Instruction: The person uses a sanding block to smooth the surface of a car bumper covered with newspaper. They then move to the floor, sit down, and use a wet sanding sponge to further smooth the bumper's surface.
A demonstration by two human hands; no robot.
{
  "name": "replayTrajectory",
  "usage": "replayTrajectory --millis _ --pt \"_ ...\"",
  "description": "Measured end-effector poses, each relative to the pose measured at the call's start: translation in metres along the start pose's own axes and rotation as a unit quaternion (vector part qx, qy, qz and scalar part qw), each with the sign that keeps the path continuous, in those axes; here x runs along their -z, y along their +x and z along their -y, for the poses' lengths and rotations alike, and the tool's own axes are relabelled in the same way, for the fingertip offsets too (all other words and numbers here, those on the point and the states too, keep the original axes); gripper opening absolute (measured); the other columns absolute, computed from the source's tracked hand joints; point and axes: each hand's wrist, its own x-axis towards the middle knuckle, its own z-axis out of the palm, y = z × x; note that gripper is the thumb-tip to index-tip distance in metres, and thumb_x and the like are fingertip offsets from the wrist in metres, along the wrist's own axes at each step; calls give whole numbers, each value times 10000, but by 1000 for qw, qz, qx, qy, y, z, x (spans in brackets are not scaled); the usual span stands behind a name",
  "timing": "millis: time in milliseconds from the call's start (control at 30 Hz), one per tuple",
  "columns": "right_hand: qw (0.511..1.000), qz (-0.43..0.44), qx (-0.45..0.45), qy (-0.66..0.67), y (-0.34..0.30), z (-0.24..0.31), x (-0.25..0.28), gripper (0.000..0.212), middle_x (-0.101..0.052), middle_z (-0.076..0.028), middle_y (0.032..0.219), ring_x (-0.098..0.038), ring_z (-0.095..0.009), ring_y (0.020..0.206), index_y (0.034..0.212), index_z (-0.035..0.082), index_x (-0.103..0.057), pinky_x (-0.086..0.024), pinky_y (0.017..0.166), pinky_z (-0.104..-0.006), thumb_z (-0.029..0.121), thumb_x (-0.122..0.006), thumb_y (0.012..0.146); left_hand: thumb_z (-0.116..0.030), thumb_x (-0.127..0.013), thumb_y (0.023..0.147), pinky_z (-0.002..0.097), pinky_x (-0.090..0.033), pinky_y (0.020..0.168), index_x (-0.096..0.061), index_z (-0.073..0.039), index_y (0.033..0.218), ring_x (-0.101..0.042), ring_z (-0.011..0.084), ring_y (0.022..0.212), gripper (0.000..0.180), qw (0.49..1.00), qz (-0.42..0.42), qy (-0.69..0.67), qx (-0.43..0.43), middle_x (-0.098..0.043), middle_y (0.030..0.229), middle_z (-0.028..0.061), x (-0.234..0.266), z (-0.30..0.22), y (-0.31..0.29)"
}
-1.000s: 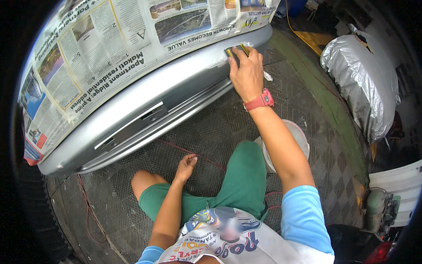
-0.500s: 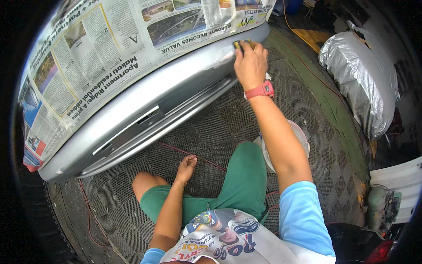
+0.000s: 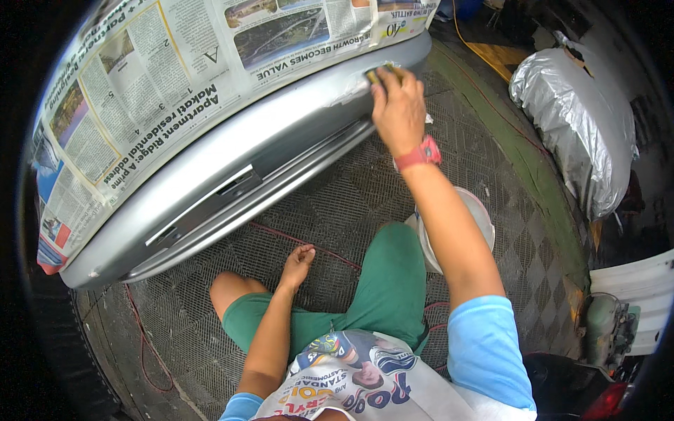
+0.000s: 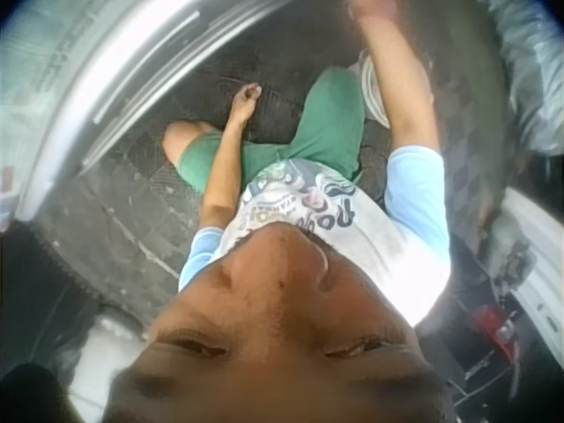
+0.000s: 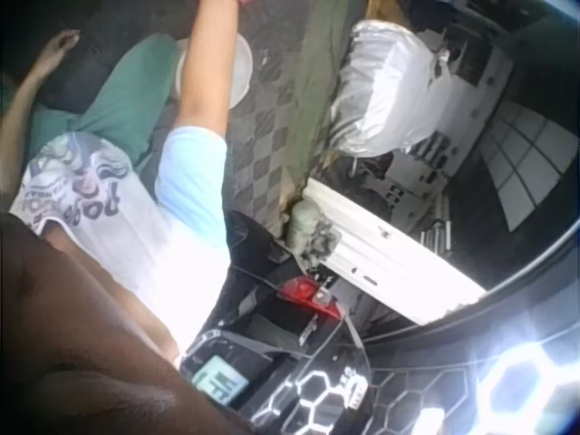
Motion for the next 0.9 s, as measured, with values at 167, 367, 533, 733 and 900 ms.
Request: replayTrajectory --millis 167,367,533,733,900 --pt "998 -18 -39 -42 -6 12 -12 334 -618 -240 1334 -573 -422 1219 1272 45 -718 -489 1042 -481 175 -690 966 -308 -667 1047 384 -500 1055 -635 -23 1367 -652 251 1177 430 1000 -11 -28 -1 -691 1256 129 2 -6 -5" --pt "996 -22 -81 -33 6 -27 -6 327 -621 -234 1356 -585 -406 1217 1268 25 -717 -485 1055 -481 187 -666 989 -312 -663 1051 388 -496 1060 -631 -38 1380 -647 254 1194 430 1000 -1 -8 2 -691 1262 128 -3 -12 -11" --pt "999 -24 -3 37 -32 53 -6 339 -620 -231 1348 -579 -406 1243 1269 30 -708 -464 1085 -484 179 -700 964 -318 -655 1055 396 -489 1073 -631 -45 1386 -642 263 1210 429 1000 -12 -5 12 -683 1282 134 1 -10 -11" --pt "993 -69 -86 31 -15 28 -14 328 -606 -206 1359 -576 -405 1228 1253 35 -710 -462 1078 -493 182 -703 960 -304 -667 1051 387 -489 1070 -635 -34 1378 -649 254 1185 426 1000 -1 -24 15 -687 1262 125 1 1 -6" --pt "995 -52 -21 87 -42 74 -9 334 -613 -217 1329 -575 -399 1235 1242 26 -705 -460 1075 -485 178 -719 945 -295 -670 1050 383 -486 1068 -631 -27 1378 -647 243 1164 426 1000 -8 -23 16 -687 1253 117 4 4 -11"
